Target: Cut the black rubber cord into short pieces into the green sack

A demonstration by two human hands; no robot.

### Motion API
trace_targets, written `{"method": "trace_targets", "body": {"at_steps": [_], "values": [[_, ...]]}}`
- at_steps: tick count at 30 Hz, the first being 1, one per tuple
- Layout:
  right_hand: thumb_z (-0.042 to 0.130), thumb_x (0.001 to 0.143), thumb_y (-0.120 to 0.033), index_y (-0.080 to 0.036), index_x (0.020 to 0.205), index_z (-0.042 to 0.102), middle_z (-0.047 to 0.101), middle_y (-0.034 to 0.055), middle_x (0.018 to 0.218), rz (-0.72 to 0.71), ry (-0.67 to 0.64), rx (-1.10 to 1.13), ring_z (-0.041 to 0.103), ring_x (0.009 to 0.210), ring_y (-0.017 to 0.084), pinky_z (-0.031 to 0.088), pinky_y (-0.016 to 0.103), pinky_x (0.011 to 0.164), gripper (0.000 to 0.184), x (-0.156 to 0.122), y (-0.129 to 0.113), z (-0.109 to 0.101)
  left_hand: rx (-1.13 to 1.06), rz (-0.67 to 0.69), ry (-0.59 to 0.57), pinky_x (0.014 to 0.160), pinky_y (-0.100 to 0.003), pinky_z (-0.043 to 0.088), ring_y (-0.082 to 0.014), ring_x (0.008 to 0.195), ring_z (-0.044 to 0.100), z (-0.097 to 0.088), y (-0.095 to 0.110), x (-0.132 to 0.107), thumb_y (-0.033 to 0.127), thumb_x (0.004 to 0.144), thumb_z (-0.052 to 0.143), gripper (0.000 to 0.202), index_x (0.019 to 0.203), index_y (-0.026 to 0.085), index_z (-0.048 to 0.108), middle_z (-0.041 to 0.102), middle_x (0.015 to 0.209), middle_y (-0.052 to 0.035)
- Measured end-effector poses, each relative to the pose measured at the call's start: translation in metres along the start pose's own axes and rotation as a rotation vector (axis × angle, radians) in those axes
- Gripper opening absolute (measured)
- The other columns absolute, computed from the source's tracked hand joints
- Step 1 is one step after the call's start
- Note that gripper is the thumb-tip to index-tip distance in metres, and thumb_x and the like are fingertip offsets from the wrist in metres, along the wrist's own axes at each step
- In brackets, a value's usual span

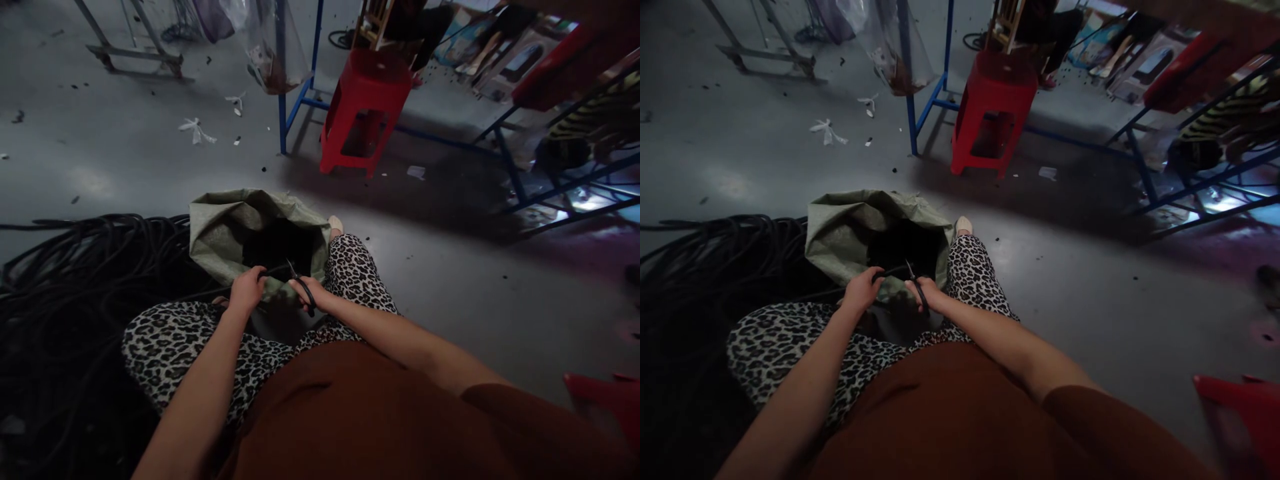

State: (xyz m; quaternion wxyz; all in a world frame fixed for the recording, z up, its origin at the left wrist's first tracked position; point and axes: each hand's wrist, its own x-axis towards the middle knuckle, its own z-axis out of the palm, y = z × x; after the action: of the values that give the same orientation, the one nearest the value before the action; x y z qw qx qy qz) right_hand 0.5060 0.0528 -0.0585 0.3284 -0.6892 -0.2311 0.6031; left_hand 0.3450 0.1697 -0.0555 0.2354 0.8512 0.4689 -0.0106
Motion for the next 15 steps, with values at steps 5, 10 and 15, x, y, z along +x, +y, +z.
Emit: {"method": "trace_targets", "body": {"at_steps": [5, 10, 15], "values": [[0.053, 0.091, -0.040, -0.016, 0.078, 0.050, 0.039, -0.0100, 0.042, 0.011, 0.009, -0.067, 0.039, 0.026, 0.006, 0.036, 0.015, 0.027, 0.028, -0.0010, -0.0006, -0.0006, 0.008, -0.014, -0.009, 0.087, -0.031, 0.047, -0.0215, 0.098, 0.064, 0.0015, 0.0025, 0.0020, 0.029, 0.085, 0.049, 0.032, 0.114, 0.021, 0.061, 0.070, 0.106, -0.0073], [0.051, 0.093, -0.037, -0.015, 0.079, 0.051, 0.040, -0.0088, 0.042, 0.048, 0.002, -0.132, 0.041, 0.026, 0.007, 0.034, 0.016, 0.028, 0.025, 0.0005, 0.0011, -0.0031, 0.018, -0.028, -0.006, 0.086, -0.031, 0.047, -0.0214, 0.096, 0.064, 0.0031, 0.0017, 0.0039, 0.029, 0.086, 0.049, 0.032, 0.114, 0.020, 0.061, 0.070, 0.106, -0.0080], [0.051, 0.094, -0.035, -0.015, 0.079, 0.051, 0.039, -0.0094, 0.040, 0.065, 0.020, -0.098, 0.040, 0.026, 0.006, 0.034, 0.016, 0.029, 0.025, -0.0009, -0.0007, -0.0035, 0.004, -0.021, 0.015, 0.087, -0.032, 0.046, -0.0224, 0.098, 0.063, 0.0038, 0.0010, 0.0043, 0.028, 0.085, 0.050, 0.031, 0.112, 0.020, 0.061, 0.069, 0.107, -0.0079]]}}
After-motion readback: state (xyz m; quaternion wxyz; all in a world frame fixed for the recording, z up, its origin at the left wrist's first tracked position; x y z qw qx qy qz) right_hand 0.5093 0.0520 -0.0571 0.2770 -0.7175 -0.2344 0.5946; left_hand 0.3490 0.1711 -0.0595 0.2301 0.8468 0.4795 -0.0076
